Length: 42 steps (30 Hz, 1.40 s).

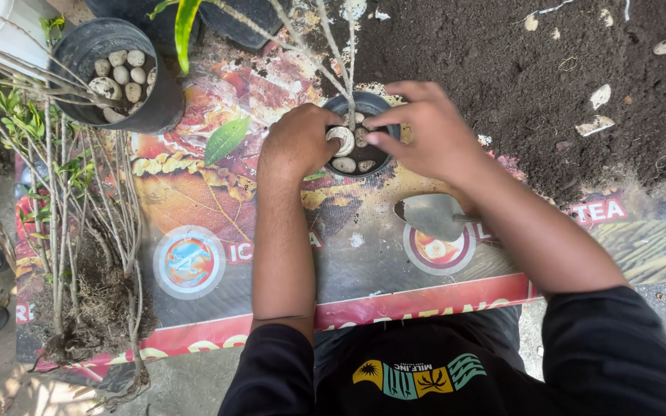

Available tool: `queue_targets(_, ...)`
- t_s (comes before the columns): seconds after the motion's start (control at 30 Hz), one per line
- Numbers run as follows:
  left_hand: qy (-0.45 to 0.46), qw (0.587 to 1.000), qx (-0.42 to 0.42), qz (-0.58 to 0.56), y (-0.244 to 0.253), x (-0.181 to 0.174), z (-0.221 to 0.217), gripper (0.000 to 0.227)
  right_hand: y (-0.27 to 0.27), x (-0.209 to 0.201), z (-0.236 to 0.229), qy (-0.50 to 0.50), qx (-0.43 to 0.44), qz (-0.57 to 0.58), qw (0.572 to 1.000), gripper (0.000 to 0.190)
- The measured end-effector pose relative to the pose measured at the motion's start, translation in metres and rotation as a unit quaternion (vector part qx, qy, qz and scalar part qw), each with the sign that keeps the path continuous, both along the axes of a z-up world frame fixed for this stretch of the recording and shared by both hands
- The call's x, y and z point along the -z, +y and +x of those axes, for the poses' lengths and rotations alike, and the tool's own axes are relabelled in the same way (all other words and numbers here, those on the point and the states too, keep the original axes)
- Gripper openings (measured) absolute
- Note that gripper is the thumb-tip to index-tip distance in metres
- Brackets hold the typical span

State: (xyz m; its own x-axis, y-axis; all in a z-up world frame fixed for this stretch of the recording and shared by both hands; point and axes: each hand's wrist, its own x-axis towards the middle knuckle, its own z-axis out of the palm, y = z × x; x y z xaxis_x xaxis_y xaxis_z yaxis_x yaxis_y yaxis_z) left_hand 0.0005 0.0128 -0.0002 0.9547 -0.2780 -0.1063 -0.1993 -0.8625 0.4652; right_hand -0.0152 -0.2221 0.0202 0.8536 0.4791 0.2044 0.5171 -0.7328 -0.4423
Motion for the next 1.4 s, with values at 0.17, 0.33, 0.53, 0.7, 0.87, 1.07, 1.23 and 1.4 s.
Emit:
queue_targets(0.17, 0.014, 1.000, -0.011, -0.008, 0.002, 0.000, 0.000, 0.035, -0.078, -0.030, -0.045, -0.018, 0.021, -0.026, 0.999, 0.018)
queue_targets(0.33, 0.016, 1.000, -0.005, -0.014, -0.003, 0.000, -0.002, 0.034, -0.159, -0.009, -0.083, 0.115, 0.001, -0.099, 0.988, 0.022)
queue_targets(0.53, -0.021, 0.999, 0.023, -0.022, -0.005, 0.000, -0.001, 0.030, -0.183, -0.028, -0.121, 0.046, 0.044, -0.133, 0.989, 0.045)
queue_targets(0.7, -0.004, 1.000, -0.001, -0.019, -0.002, 0.002, 0.002, 0.036, -0.204, -0.017, -0.132, 0.032, 0.165, -0.145, 0.975, 0.055)
queue_targets(0.87, 0.000, 1.000, -0.003, -0.007, -0.005, 0.000, 0.000, 0.036, -0.193, 0.011, -0.137, 0.082, 0.133, -0.197, 0.968, 0.061)
queue_targets(1.07, -0.015, 1.000, -0.002, -0.011, -0.002, 0.004, 0.003, 0.036, -0.192, 0.017, -0.130, 0.083, 0.121, -0.209, 0.967, 0.048)
queue_targets(1.23, 0.020, 1.000, -0.018, -0.004, -0.005, 0.000, 0.002, 0.036, -0.182, -0.001, -0.128, 0.142, 0.155, -0.203, 0.956, 0.045)
queue_targets(1.4, 0.006, 1.000, -0.021, -0.007, -0.003, 0.013, 0.004, 0.036, -0.191, 0.007, -0.140, -0.007, 0.093, -0.063, 0.994, 0.048)
